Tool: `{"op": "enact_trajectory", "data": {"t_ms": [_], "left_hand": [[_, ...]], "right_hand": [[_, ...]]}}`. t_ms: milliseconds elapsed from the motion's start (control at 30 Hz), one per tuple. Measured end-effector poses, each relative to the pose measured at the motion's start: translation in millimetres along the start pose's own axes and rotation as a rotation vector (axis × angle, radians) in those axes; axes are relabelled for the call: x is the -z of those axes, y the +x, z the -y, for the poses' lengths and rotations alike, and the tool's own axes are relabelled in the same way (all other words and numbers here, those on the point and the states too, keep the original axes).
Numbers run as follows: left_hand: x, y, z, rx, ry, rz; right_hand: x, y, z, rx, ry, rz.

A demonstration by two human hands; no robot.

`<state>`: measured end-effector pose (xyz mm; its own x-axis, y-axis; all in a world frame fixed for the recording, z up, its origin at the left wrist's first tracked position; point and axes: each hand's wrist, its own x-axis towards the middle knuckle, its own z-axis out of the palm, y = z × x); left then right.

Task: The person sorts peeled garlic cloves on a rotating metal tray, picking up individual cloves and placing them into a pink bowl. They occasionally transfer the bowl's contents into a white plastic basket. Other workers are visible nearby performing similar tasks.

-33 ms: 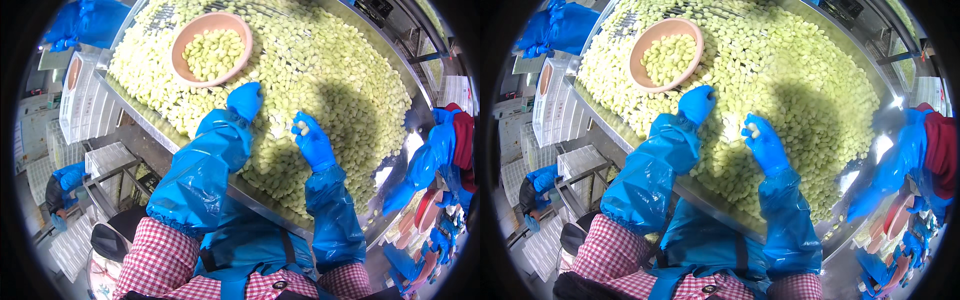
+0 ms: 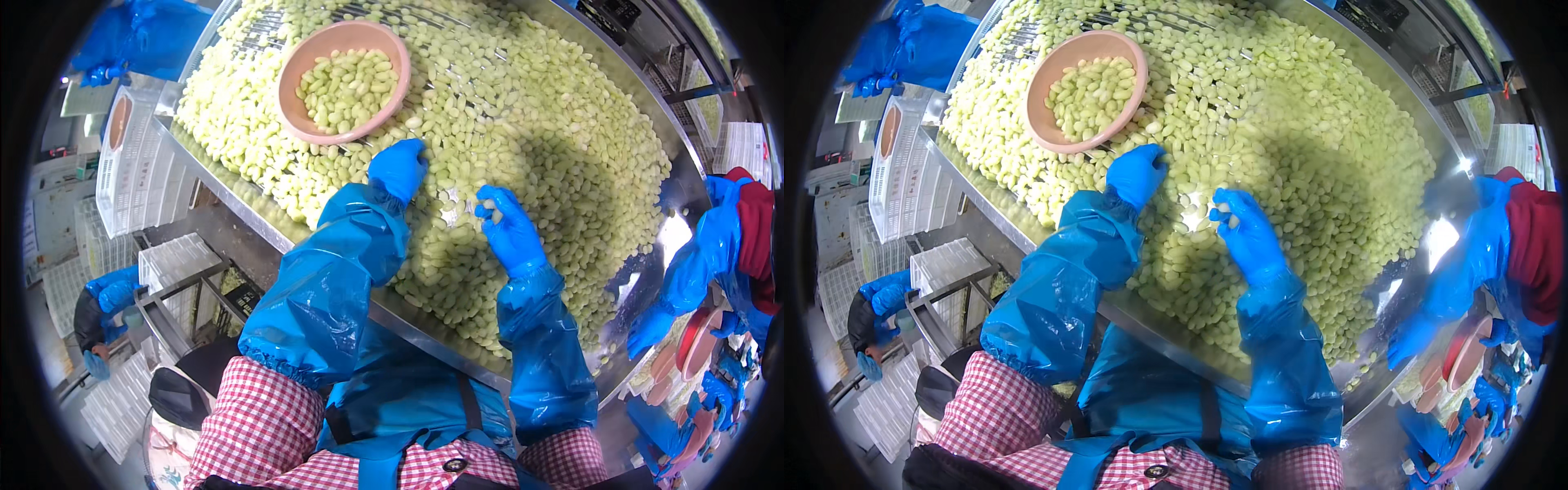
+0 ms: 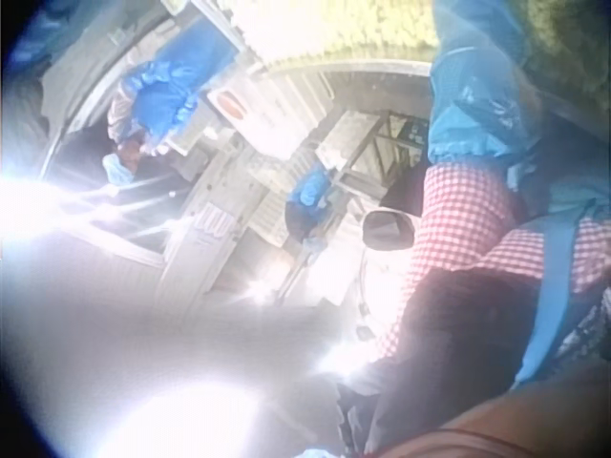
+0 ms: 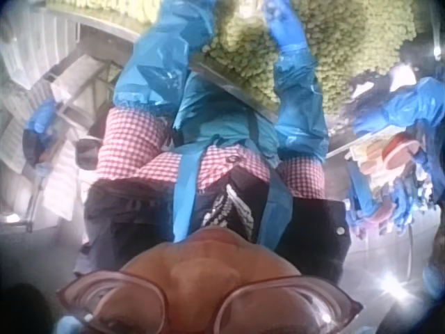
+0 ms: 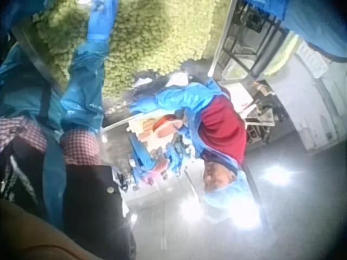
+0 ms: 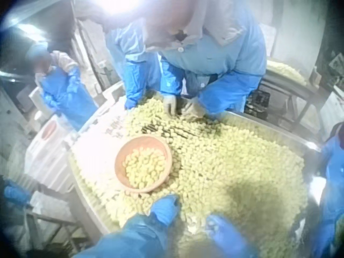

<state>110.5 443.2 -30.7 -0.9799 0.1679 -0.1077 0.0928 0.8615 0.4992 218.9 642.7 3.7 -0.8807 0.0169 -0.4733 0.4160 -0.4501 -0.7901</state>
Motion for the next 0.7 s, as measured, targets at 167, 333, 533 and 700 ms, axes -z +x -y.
{"op": "enact_trajectory", "data": {"t_ms": [167, 333, 533, 700], "left_hand": [[-13, -21, 13, -0.15, -0.09, 0.027], [3, -42, 9, -0.11, -0.256, -0.123], [68, -92, 20, 0.361, -1.428, 0.388], [84, -110, 34, 0.692, -1.77, 0.326]], "right_hand": [[-41, 56, 5, -0.09, -0.211, -0.069], [-102, 118, 15, 0.393, -0.937, -0.084], [-133, 162, 14, 0.261, -1.641, 0.048], [-136, 171, 4, 0.181, -1.626, 0.033]]}}
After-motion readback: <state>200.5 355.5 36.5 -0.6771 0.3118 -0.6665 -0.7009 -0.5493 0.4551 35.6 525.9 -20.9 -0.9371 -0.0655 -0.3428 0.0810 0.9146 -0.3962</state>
